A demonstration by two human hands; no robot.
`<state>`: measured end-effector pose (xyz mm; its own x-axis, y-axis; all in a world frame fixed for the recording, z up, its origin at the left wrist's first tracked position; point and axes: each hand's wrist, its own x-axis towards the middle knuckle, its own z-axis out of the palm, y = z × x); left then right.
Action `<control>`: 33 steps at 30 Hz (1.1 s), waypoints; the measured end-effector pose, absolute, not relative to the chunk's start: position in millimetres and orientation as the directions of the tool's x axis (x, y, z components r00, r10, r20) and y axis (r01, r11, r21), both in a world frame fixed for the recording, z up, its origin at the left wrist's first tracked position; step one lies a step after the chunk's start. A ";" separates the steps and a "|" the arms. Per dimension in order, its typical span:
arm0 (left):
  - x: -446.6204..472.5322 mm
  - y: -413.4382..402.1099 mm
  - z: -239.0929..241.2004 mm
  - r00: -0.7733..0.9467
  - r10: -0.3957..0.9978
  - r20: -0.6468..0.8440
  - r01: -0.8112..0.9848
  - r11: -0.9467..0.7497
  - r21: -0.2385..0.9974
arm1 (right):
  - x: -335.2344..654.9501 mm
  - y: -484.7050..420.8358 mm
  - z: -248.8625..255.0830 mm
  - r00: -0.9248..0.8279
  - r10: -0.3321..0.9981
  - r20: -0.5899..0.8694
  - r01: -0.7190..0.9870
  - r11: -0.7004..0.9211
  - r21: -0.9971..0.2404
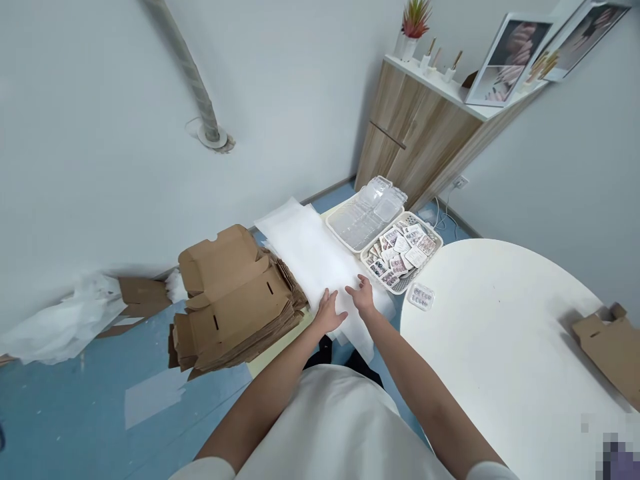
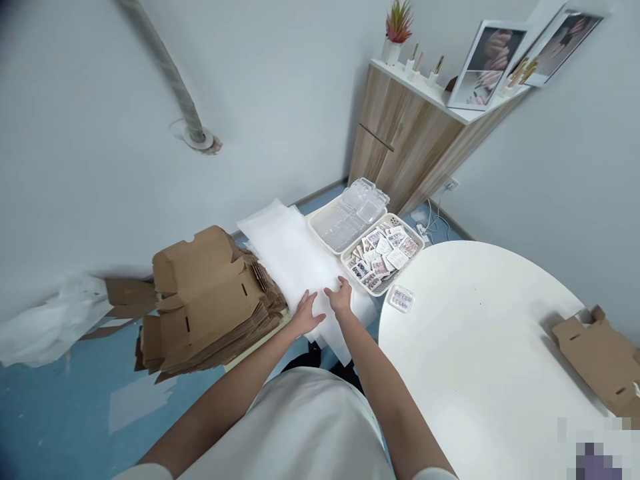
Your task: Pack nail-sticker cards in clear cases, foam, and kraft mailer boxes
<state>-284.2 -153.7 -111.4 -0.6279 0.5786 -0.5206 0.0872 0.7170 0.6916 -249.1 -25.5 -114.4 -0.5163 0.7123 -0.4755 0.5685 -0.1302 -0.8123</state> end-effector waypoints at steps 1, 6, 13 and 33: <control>-285.3 -154.8 -113.0 -0.627 0.575 -0.526 0.080 0.719 0.691 | -251.5 -26.5 -116.1 -0.494 0.731 -0.470 0.574 -0.132 -0.808; -290.8 -158.4 -120.4 -0.646 0.594 -0.479 0.041 0.654 0.756 | -263.6 -26.8 -117.5 -0.439 0.786 -0.436 0.564 -0.137 -0.815; -287.3 -160.9 -114.5 -0.721 0.447 -0.529 -0.225 0.571 0.789 | -271.2 -14.8 -106.0 -0.500 0.736 -0.457 0.477 -0.206 -0.854; -258.4 -126.0 -74.4 -0.523 0.525 -0.671 -0.780 0.022 0.626 | -141.2 -31.1 -33.7 -0.629 0.673 -0.390 0.062 -0.456 -0.888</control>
<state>-258.4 -126.0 -74.4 -0.5231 0.5254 -0.6710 -0.7799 0.0225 0.6255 -141.2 -31.1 -33.7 -0.6285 0.6728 -0.3902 0.0625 -0.4564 -0.8876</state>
